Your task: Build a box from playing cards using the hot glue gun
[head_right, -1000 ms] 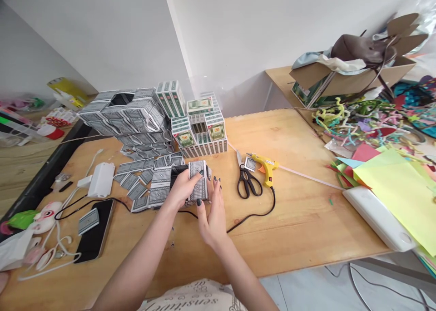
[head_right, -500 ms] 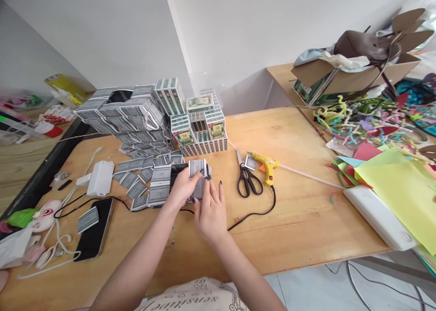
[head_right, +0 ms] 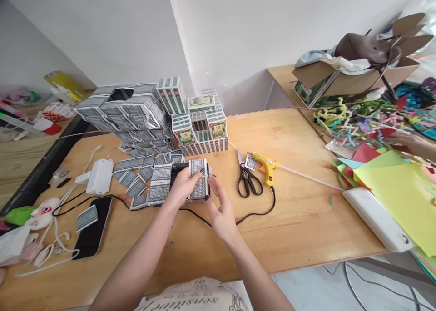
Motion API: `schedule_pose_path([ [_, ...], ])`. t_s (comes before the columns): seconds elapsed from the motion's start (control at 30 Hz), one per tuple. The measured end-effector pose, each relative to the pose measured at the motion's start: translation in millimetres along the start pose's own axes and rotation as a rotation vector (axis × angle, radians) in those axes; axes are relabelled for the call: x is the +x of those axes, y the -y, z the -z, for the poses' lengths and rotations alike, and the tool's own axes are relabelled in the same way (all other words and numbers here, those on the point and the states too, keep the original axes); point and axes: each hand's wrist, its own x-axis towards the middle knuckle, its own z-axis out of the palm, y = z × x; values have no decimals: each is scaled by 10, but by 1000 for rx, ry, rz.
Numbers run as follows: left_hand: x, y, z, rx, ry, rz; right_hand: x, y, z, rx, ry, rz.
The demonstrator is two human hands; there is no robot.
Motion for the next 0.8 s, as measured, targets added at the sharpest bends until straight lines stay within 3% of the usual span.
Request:
schedule_pose_path([
  [0.13, 10, 23, -6, -40, 6, 14, -49, -59, -44, 489, -64, -129],
  [0.33, 16, 22, -8, -48, 6, 12, -110, -125, -187, 575, -62, -102],
  [0.47, 15, 24, -10, 26, -19, -12, -150, -164, -172, 258, 19, -2],
  [0.67, 2, 1, -5, 43, -19, -33, -71, -21, -63, -634, 182, 279],
  [0.8, -3, -9, 3, 17, -18, -33, -22, 83, -60, -833, 298, 348],
])
